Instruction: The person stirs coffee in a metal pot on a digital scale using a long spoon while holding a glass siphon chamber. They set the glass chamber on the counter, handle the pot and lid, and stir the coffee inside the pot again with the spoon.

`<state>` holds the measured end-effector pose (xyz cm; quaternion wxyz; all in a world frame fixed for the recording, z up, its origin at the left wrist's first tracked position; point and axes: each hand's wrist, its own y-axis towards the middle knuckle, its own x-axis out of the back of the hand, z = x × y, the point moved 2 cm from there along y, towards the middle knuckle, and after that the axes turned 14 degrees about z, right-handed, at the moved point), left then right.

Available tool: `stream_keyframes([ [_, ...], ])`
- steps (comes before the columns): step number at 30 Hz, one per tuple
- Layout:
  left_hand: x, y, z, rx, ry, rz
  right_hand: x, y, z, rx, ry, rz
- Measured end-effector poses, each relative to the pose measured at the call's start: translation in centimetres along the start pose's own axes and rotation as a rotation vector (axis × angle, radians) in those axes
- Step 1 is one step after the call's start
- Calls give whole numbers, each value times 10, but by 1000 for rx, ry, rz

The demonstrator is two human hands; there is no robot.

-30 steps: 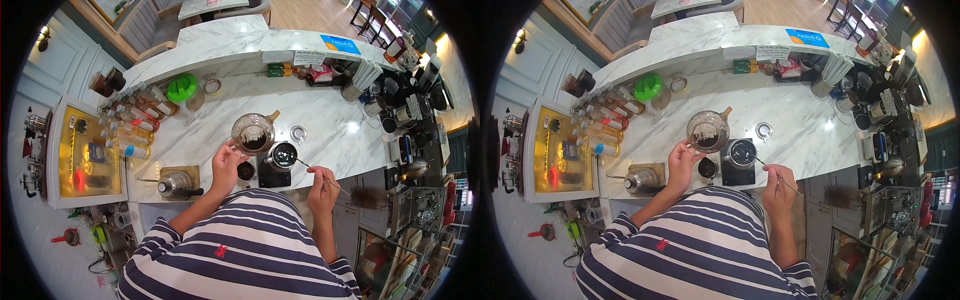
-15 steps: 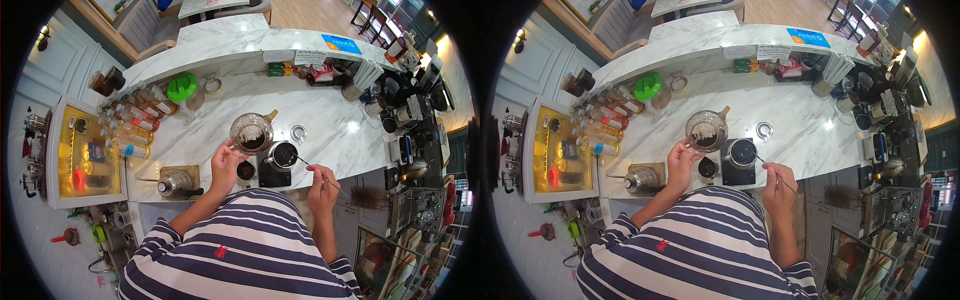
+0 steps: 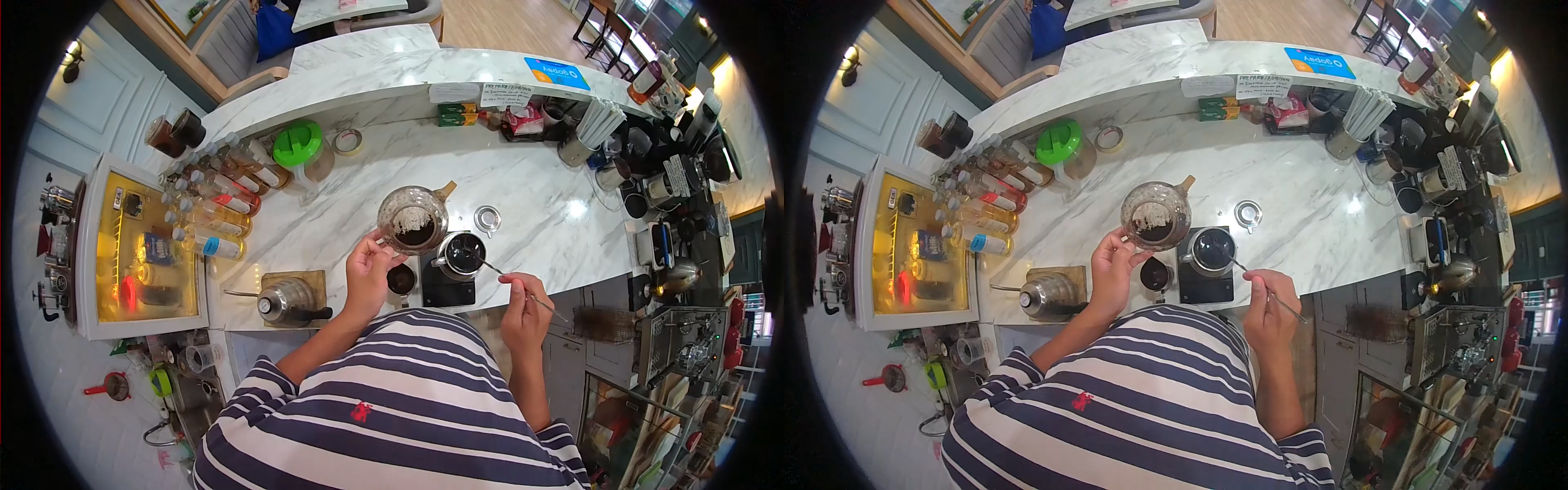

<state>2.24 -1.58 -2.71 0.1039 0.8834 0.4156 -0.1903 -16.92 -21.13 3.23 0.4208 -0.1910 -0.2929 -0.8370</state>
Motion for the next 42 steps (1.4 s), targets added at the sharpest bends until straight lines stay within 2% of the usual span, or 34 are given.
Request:
stream_keyframes([
  [3,2,0,3,4,-2,-1,1,-1,0,-77,17,-7],
  [12,3,-2,2,11,47,-9,3,0,4,-94,-20,9],
  [18,2,-2,2,2,57,-2,-1,1,4,14,-24,8],
  [21,0,-2,-1,-8,59,4,5,-2,8,-186,37,45],
  [36,4,-2,3,-9,60,5,-2,1,9,-51,14,5],
  [42,4,-1,3,-16,14,7,2,1,12,-85,-15,6],
])
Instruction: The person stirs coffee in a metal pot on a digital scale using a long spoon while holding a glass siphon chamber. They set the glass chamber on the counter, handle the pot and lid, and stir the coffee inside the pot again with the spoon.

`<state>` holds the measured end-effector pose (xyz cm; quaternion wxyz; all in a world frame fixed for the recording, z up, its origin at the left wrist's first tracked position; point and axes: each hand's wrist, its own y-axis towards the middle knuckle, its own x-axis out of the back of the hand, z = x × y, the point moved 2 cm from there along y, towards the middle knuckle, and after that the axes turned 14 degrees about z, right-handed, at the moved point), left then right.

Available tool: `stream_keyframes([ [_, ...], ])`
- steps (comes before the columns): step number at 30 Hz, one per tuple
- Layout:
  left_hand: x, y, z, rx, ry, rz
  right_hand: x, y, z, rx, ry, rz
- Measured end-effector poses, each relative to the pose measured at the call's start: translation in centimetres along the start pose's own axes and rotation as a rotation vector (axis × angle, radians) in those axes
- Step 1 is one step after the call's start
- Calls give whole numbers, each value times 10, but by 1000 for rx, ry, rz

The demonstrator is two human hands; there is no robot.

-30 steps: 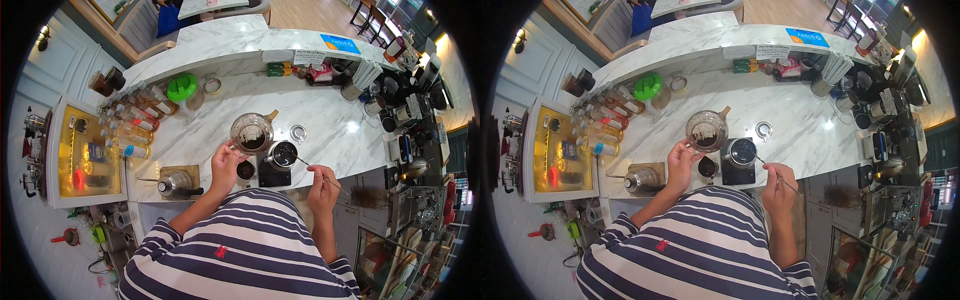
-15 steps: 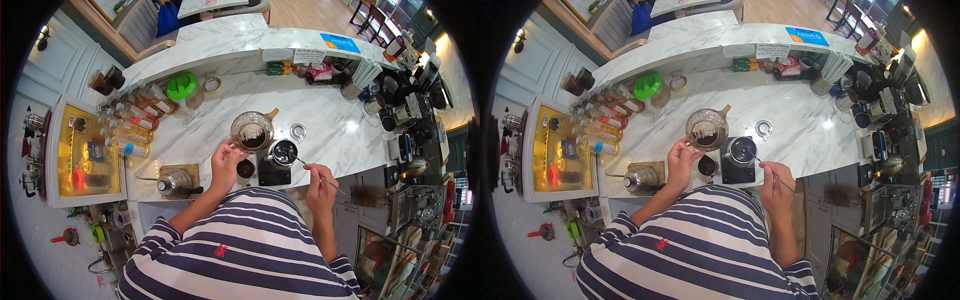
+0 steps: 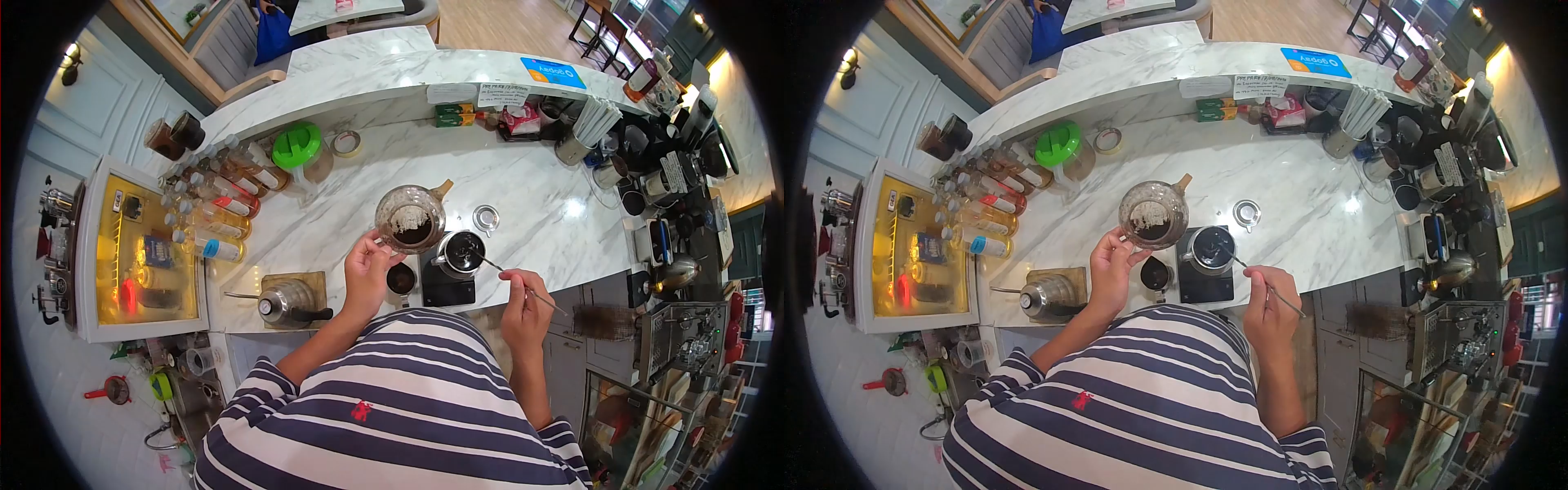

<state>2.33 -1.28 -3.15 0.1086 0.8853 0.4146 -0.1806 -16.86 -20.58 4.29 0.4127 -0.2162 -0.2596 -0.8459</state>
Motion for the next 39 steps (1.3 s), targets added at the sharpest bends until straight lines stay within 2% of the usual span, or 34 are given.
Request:
stream_keyframes([
  [3,-1,1,-1,2,-19,-2,-4,1,-1,60,-19,-6],
  [9,-2,1,-3,12,-20,-1,1,0,0,-14,-36,3],
  [15,-1,0,-2,19,-4,-16,-1,-1,-2,41,-2,10],
  [21,-1,0,-2,20,-7,-26,0,1,-3,-3,21,-9],
  [24,0,1,0,26,-15,-21,-4,1,-5,96,-12,-5],
  [30,-1,1,-3,27,-17,-20,2,0,-1,-1,-11,3],
  [33,-1,1,-2,25,-24,-17,-1,1,0,53,-50,15],
  [39,0,0,-2,17,-12,-5,3,-1,2,-72,33,8],
])
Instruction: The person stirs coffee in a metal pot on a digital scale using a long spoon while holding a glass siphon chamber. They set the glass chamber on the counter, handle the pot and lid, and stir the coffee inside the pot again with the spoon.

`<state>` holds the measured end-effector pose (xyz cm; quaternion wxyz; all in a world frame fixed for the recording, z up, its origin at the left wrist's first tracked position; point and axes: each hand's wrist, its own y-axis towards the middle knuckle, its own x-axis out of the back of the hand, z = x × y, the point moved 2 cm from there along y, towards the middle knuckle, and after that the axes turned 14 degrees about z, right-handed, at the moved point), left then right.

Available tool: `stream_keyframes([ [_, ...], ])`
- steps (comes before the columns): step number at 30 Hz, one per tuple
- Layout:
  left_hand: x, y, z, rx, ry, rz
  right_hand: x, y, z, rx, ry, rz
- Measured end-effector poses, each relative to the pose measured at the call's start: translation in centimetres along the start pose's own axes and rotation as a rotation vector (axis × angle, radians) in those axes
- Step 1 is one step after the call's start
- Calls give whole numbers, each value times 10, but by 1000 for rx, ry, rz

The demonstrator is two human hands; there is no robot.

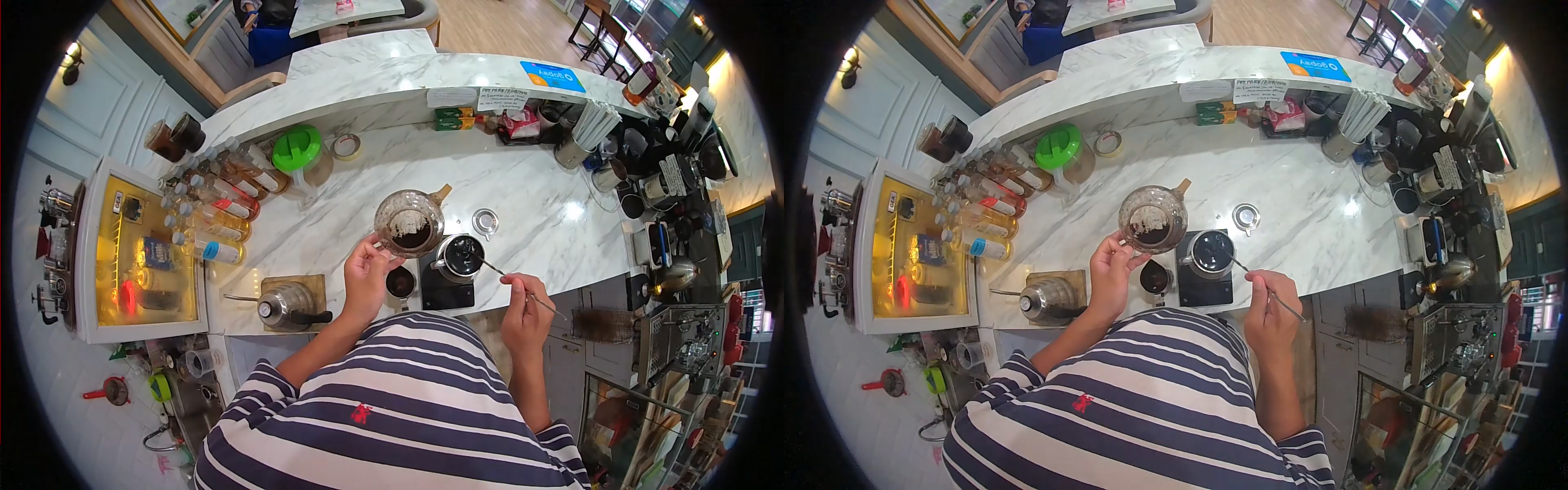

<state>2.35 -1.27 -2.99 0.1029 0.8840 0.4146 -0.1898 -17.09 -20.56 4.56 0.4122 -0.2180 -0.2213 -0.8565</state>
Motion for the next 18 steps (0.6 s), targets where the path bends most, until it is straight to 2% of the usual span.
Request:
stream_keyframes([
  [3,-1,0,0,-3,3,1,-4,0,-4,124,-79,-6],
  [9,1,0,1,-14,-4,0,8,-5,11,59,24,-55],
  [12,-1,-2,1,1,40,0,11,-6,13,89,-5,-50],
  [15,0,-2,1,1,72,5,12,-10,7,188,98,-144],
  [18,-1,-3,2,9,73,12,12,-10,5,142,99,-101],
])
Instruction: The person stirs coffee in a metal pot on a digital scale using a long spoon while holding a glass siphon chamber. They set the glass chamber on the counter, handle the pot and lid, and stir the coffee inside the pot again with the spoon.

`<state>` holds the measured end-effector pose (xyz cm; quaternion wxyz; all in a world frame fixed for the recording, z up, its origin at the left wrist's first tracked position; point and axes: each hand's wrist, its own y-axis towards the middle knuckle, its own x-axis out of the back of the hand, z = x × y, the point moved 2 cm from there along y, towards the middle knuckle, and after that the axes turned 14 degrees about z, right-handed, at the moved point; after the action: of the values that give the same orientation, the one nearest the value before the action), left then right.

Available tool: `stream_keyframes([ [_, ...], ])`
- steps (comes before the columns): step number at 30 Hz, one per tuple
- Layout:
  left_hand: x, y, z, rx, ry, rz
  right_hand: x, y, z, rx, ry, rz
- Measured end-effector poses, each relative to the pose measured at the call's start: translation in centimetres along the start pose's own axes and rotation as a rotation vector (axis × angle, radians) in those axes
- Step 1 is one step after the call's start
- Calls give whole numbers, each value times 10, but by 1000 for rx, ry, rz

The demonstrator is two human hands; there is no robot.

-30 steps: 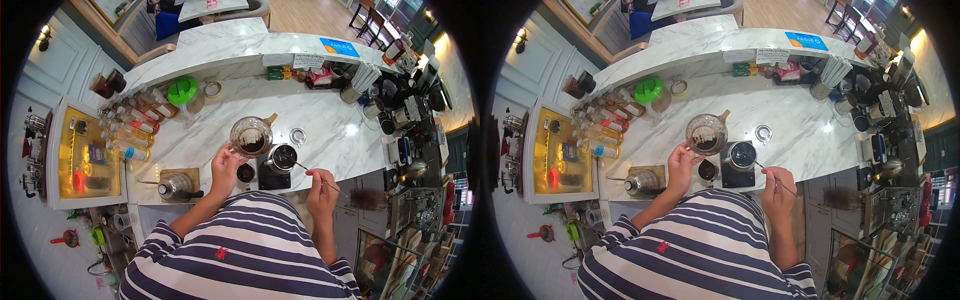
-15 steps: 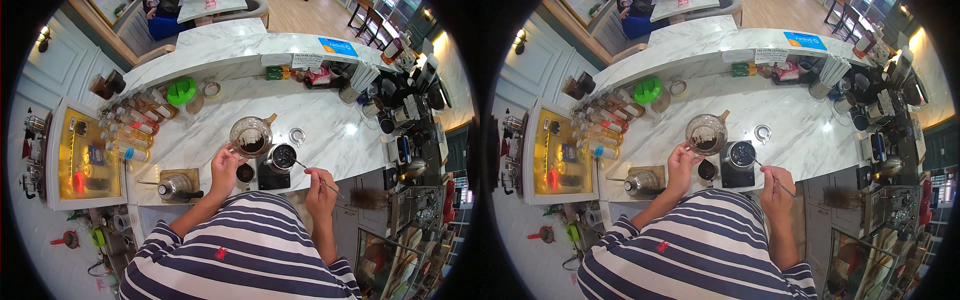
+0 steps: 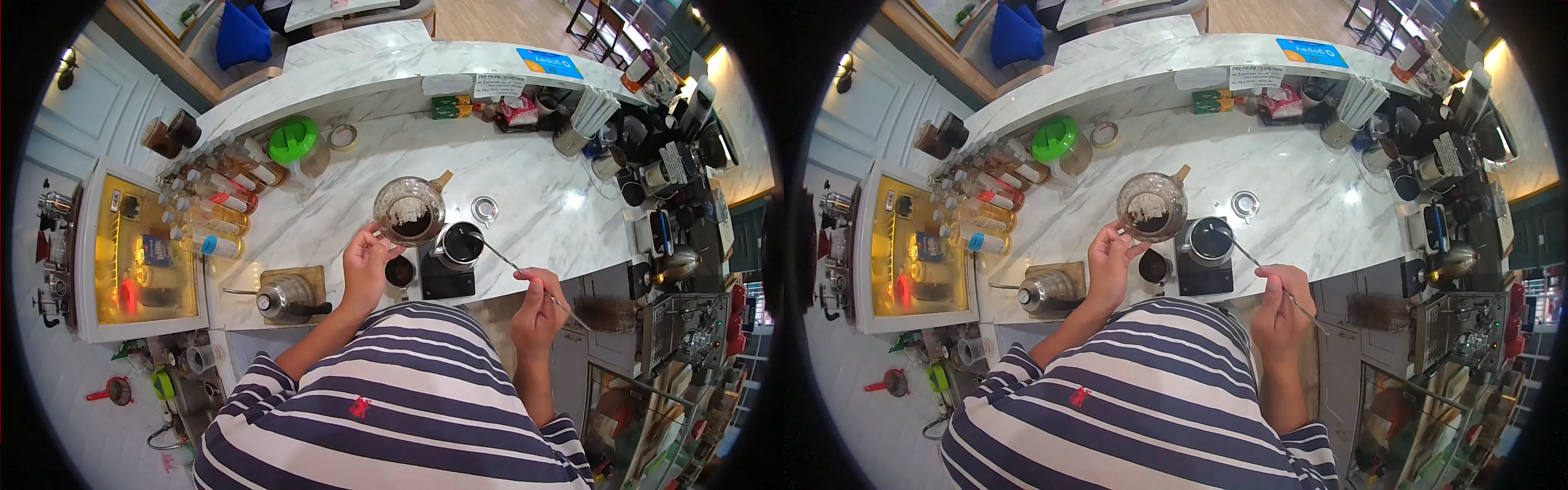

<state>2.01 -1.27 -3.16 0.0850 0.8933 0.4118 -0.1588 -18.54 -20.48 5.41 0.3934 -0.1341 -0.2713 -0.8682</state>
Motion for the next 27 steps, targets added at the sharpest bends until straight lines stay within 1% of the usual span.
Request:
stream_keyframes([
  [3,-3,1,-4,-15,-13,14,-2,-4,-2,38,41,-53],
  [6,-4,0,-4,-25,-12,21,0,-4,-1,-32,-2,-1],
  [9,-3,0,-4,-30,-9,20,0,-5,0,33,66,-62],
  [12,-3,-1,-2,-17,2,8,1,-6,-1,54,78,-114],
  [15,-3,0,-4,-15,2,7,9,-6,11,156,59,-207],
  [18,-3,-1,-4,-15,5,29,22,-5,32,266,113,-281],
  [21,-8,-3,-10,-39,29,67,31,-10,46,319,189,-277],
  [27,-12,-7,-16,-117,20,215,12,-6,62,413,215,-148],
])
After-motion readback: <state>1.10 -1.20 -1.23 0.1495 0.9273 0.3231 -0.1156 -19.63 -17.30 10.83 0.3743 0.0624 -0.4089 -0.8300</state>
